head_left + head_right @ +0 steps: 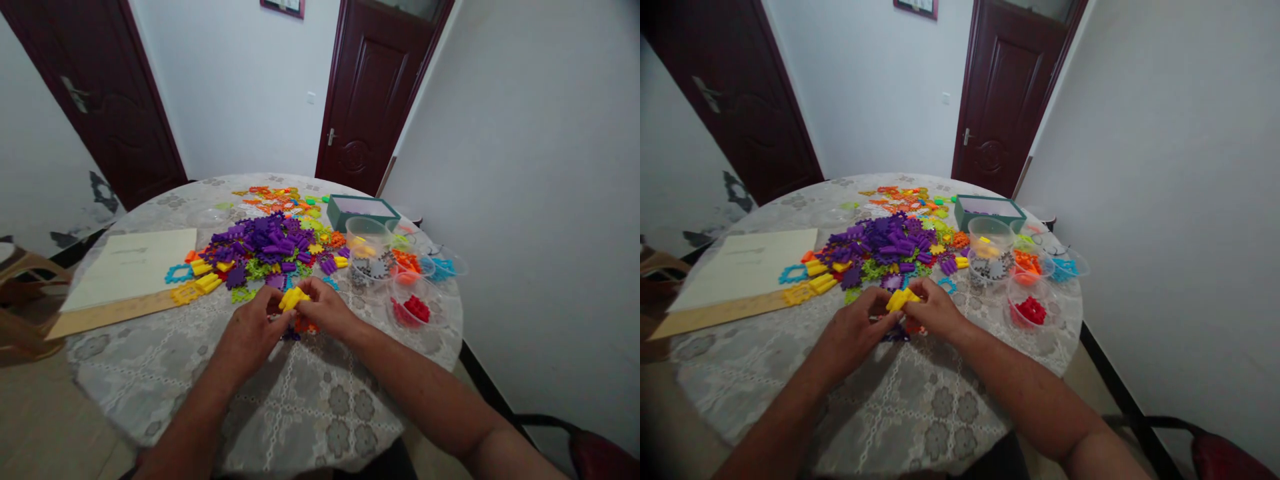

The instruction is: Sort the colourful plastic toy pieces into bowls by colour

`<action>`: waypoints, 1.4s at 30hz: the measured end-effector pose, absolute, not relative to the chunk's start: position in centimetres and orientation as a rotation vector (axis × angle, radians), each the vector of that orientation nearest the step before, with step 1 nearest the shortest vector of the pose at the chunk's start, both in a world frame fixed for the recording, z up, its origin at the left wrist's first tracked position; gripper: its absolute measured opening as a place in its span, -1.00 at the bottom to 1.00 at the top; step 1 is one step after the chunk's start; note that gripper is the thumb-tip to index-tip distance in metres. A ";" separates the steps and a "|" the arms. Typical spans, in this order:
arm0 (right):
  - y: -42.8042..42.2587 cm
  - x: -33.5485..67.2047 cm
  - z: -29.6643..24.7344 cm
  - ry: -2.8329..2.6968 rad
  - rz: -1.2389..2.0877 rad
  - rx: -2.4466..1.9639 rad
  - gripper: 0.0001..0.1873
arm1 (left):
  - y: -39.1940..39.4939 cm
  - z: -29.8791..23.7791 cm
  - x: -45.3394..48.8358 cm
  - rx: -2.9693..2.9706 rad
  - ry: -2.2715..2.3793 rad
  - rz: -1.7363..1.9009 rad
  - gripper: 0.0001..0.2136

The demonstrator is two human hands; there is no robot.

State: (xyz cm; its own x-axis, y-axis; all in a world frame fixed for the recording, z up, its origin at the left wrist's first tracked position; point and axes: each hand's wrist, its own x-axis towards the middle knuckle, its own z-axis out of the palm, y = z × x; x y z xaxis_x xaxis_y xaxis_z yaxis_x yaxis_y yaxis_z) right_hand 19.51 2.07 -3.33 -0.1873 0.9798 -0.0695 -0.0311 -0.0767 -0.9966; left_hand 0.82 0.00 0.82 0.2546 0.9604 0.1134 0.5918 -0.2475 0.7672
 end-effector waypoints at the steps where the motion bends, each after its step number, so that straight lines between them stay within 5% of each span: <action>1: 2.1 19.5 -3.4 -1.240 1.461 -1.119 -0.57 | -0.1 0.8 1.2 1.930 1.391 0.802 -0.80; 8: 1.6 20.4 -2.8 -1.215 1.552 -0.975 -0.57 | -0.1 0.4 2.3 1.892 1.437 0.775 -0.86; 21: 0.6 26.5 5.7 -2.110 0.414 -1.398 -0.63 | 0.3 1.2 0.9 2.037 1.466 0.863 -0.82; 29: 9.3 35.7 10.5 -2.101 -0.151 -2.046 -0.55 | 1.3 0.8 -2.3 2.141 1.769 0.737 -0.82; 42: 15.6 40.0 8.7 -1.910 -0.107 -2.255 -0.56 | 1.3 0.7 -3.2 2.141 1.820 0.581 -0.80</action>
State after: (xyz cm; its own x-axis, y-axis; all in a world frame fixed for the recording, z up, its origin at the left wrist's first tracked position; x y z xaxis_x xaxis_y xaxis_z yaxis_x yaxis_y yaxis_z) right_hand 40.01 15.63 8.68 0.1702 0.9701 0.1731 0.9834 -0.1559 -0.0932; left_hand -3.16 1.28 0.73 0.1299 0.9834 0.1263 0.8746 -0.1737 0.4526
